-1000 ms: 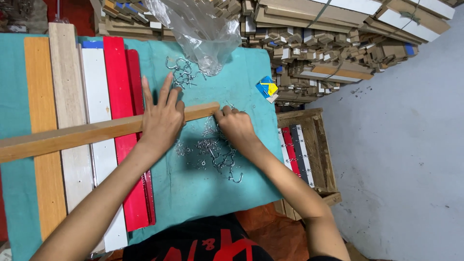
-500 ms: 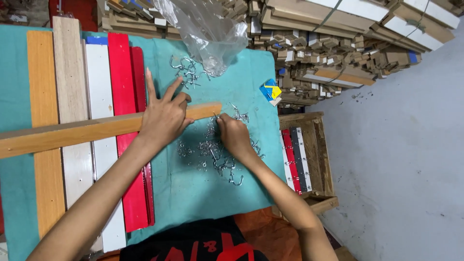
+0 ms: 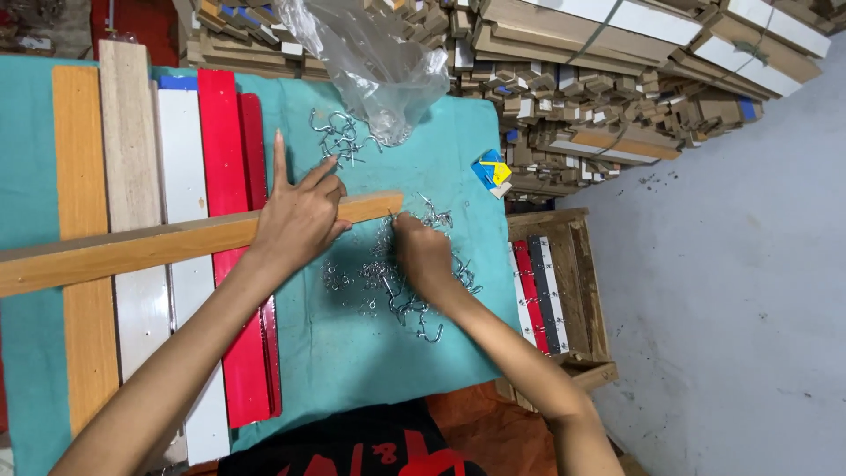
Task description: The person inserts metal hooks into pre-drilled holes along a wooden plank. They hold the plank steady with one hand and push each hook into place with the other, working sequentially along the length of the plank.
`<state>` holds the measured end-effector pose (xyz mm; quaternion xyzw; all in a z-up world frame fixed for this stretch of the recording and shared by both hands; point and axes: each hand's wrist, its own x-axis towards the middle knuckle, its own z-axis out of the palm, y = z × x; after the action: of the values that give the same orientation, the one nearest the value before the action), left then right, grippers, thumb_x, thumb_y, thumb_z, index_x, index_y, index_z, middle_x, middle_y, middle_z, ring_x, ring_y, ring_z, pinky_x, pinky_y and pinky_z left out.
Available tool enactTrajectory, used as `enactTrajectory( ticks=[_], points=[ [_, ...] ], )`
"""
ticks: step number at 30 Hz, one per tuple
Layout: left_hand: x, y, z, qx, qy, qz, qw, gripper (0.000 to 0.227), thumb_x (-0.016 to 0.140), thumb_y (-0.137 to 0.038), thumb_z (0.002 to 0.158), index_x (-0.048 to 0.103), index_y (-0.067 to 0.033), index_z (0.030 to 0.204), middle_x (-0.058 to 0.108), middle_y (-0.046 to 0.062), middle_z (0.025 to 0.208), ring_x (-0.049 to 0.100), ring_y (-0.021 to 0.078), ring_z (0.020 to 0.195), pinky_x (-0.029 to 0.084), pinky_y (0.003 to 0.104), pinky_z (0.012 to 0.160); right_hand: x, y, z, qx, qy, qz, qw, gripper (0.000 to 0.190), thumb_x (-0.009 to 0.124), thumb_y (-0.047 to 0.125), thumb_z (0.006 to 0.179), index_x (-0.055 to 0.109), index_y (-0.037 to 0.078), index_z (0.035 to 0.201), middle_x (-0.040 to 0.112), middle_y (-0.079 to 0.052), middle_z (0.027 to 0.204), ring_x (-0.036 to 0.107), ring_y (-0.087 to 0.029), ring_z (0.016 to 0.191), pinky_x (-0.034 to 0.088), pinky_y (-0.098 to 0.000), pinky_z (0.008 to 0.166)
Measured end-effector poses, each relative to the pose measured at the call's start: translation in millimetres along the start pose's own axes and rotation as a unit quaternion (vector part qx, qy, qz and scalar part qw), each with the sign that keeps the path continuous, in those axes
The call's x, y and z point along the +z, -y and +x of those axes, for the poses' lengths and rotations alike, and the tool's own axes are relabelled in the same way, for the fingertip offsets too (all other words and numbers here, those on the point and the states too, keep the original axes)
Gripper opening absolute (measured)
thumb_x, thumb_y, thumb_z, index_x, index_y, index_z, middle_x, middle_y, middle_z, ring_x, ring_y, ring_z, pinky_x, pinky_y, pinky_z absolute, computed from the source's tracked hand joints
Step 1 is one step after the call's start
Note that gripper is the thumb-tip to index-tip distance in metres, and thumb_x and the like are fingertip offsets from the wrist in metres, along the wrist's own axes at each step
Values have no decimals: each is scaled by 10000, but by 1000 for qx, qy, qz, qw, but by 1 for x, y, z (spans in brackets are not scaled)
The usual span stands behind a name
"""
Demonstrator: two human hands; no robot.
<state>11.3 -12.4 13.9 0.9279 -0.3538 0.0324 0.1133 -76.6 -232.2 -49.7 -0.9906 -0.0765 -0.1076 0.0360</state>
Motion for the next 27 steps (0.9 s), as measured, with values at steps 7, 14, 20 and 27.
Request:
enactTrajectory(
  ticks=[7,14,20,27],
  points=[
    [6,-7,-10,15,-28,15,999,379,791,-368,857,762,-78,1098,765,74,1099,574,300,1406,-53,734,1215,0,-28,13,236,175,513,806,299,541,180,1007,667,121,742,483,40,495,479,-90,469,380,-236,461],
    [9,-14,-15,5,-118,49,992,399,883,-310,746,737,-49,1012,736,127,993,618,391,1304,63,793,1170,4,-17,-3,264,208,512,791,316,525,307,1044,696,136,839,565,-12,609,553,-156,575,438,-297,531],
    [22,-16,-16,9,-157,64,986,395,884,-346,783,736,-49,996,733,117,928,646,402,1280,27,799,1161,-19,-3,-8,238,165,360,887,309,526,319,1051,685,93,912,618,-76,641,657,-260,726,515,-385,673],
    [14,-23,-16,97,-359,150,916,172,716,-71,985,595,-107,867,688,64,919,696,338,1228,241,765,1154,15,-12,0,225,55,470,852,45,641,77,989,665,61,955,682,-58,711,597,-134,682,497,-312,631]
  ],
)
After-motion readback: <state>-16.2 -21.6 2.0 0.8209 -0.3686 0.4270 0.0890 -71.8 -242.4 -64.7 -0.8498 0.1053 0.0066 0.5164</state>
